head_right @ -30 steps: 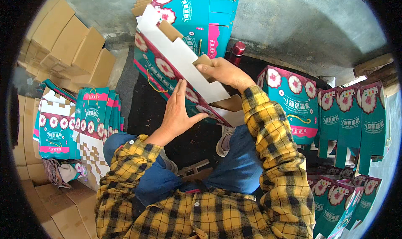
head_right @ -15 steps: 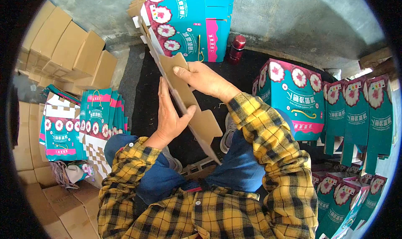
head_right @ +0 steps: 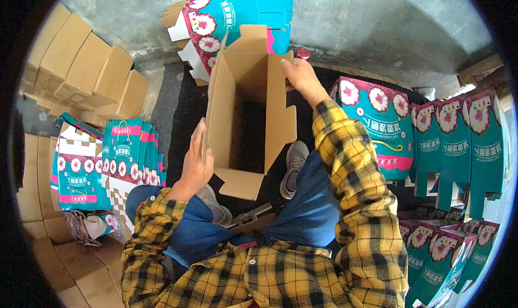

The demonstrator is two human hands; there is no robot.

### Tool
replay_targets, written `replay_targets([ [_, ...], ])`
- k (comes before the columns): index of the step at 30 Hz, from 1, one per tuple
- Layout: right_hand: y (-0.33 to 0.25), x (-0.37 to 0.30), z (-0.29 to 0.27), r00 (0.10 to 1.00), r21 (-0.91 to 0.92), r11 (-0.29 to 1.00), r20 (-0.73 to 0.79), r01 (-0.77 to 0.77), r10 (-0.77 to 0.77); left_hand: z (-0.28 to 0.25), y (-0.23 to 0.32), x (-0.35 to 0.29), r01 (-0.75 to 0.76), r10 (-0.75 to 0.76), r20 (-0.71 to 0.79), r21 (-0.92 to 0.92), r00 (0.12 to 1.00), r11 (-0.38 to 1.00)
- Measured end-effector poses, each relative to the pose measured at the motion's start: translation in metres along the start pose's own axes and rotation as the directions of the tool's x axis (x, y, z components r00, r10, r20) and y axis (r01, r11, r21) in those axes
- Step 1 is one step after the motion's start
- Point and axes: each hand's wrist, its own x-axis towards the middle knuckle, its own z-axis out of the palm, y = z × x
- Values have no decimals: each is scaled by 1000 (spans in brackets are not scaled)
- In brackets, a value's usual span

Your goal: The person takes flat cardboard boxes from a stack, folds their bottom and side flaps to assemble them into three-dimensional boxes, and stacks the assembled boxes.

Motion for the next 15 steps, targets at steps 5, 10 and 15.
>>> replay_targets([
  [5, 23, 26, -17, 997, -95, 995, -83, 1, -9, -11, 12, 3, -40, 38, 261, 4, 965, 999],
  [10, 10, 16, 9, 999, -188, 982, -28, 32, -37, -22, 14, 10, -72, 7, 405, 145, 914, 987],
  [15, 8, 11, 7, 999, -168, 986, -45, 2, -10, -15, 19, 18, -85, 1, 456, 163, 890, 983],
])
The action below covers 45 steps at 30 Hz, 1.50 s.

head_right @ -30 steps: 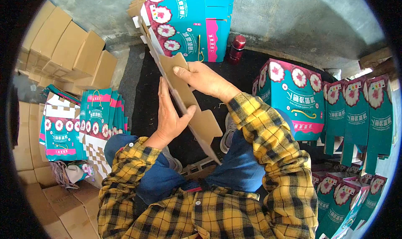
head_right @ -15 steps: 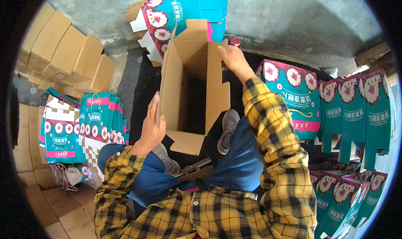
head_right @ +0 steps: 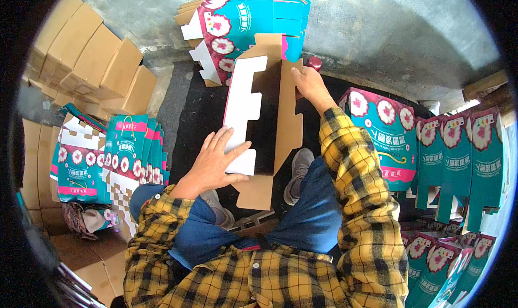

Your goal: The person takes flat cardboard boxes from a stack, folds their bottom and side flaps to assemble them into three-dimensional boxes, and stacks the assembled boxes.

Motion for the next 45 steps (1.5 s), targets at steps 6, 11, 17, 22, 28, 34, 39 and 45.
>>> replay_targets([
  [6, -3, -1, 0, 999, 23, 999, -3, 32, -32, 6, -4, -8, -25, 31, 50, -123, 998, 992],
  [11, 2, 3, -2, 998, 64, 997, -38, 43, -41, -2, 8, -17, -92, 100, 26, -214, 995, 973],
  [17, 2, 5, 4, 995, 57, 998, 102, -24, 18, 34, 33, -4, 206, -256, -258, -203, 932, 957],
  [22, 12, 8, 8, 997, -27, 997, -24, 77, -78, 56, 42, 3, 179, -144, -352, 69, 925, 981],
  [28, 1, -3, 4, 998, 90, 995, 39, 46, -49, 59, 50, -1, 75, -68, -355, 6, 932, 997],
  [34, 8, 3, 7, 994, 112, 990, 64, 86, -93, 25, 49, -16, 102, -128, -391, -86, 911, 991],
  [39, 4, -2, 1, 996, 153, 987, 57, 55, -64, -62, -5, -82, 343, -431, -641, -266, 635, 901],
  [45, 8, 4, 2, 996, 106, 992, 50, 66, -71, -34, -93, -188, 207, -930, -277, -922, 243, 329],
])
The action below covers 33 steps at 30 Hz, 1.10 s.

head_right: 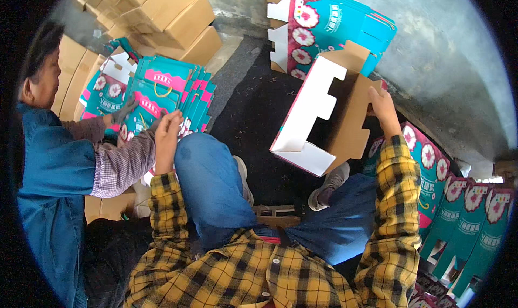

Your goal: The person takes flat cardboard boxes from a stack, folds their bottom and side flaps to assemble them into three-dimensional boxes, and stacks the assembled boxes.

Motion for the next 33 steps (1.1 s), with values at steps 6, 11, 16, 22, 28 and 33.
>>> replay_targets([
  [6, 0, 2, 2, 1000, -68, 998, -27, -16, 14, -42, -105, -20, -23, 67, -193, 219, 979, 975],
  [11, 9, 6, -10, 998, -39, 998, 32, -47, 48, -77, -181, -64, 129, 133, -510, 445, 850, 886],
  [16, 1, 3, -12, 999, -56, 998, 5, 35, -35, -151, -272, -72, 198, 319, -717, 537, 620, 820],
  [22, -9, -2, -6, 998, -34, 998, 18, -52, 53, -233, -308, -52, 687, -444, -809, -70, 384, 723],
  [28, -8, -2, -14, 997, -94, 993, -31, -77, 74, -206, -292, -31, 456, -702, -410, -551, 582, 699],
  [33, -12, -2, -11, 997, -99, 992, -16, -75, 74, -237, -302, -20, 379, -755, -358, -698, 550, 607],
])
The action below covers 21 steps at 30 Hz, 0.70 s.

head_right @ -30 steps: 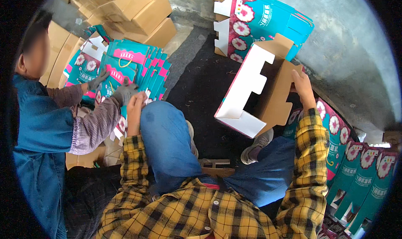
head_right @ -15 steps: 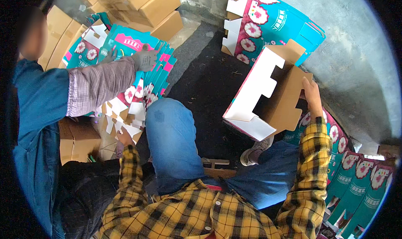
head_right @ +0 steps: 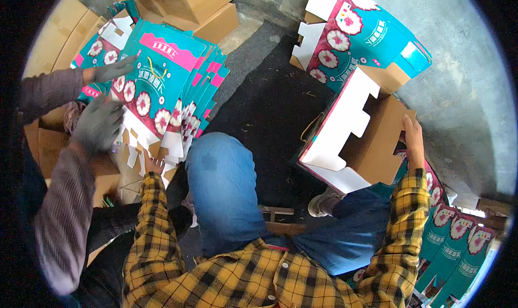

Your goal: The person takes flat cardboard boxes from a stack, folds their bottom and side flaps to assemble them into three-dimensional boxes, and stacks the assembled boxes.

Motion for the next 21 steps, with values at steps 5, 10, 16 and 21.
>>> replay_targets([
  [5, -3, -5, 3, 999, -23, 999, -39, 27, -28, -5, 3, 21, 24, -26, -11, -116, 1000, 993],
  [10, -4, -10, 10, 999, 47, 999, -54, -2, 5, -25, 21, 32, -40, 85, 301, -153, 950, 987],
  [16, -2, -10, -10, 998, -101, 994, -34, 51, -55, 10, 16, 34, -64, 103, 195, -199, 975, 978],
  [21, 3, 7, 23, 998, 81, 996, 50, 33, -37, -38, 104, 80, -621, 432, 522, 263, 735, 738],
])
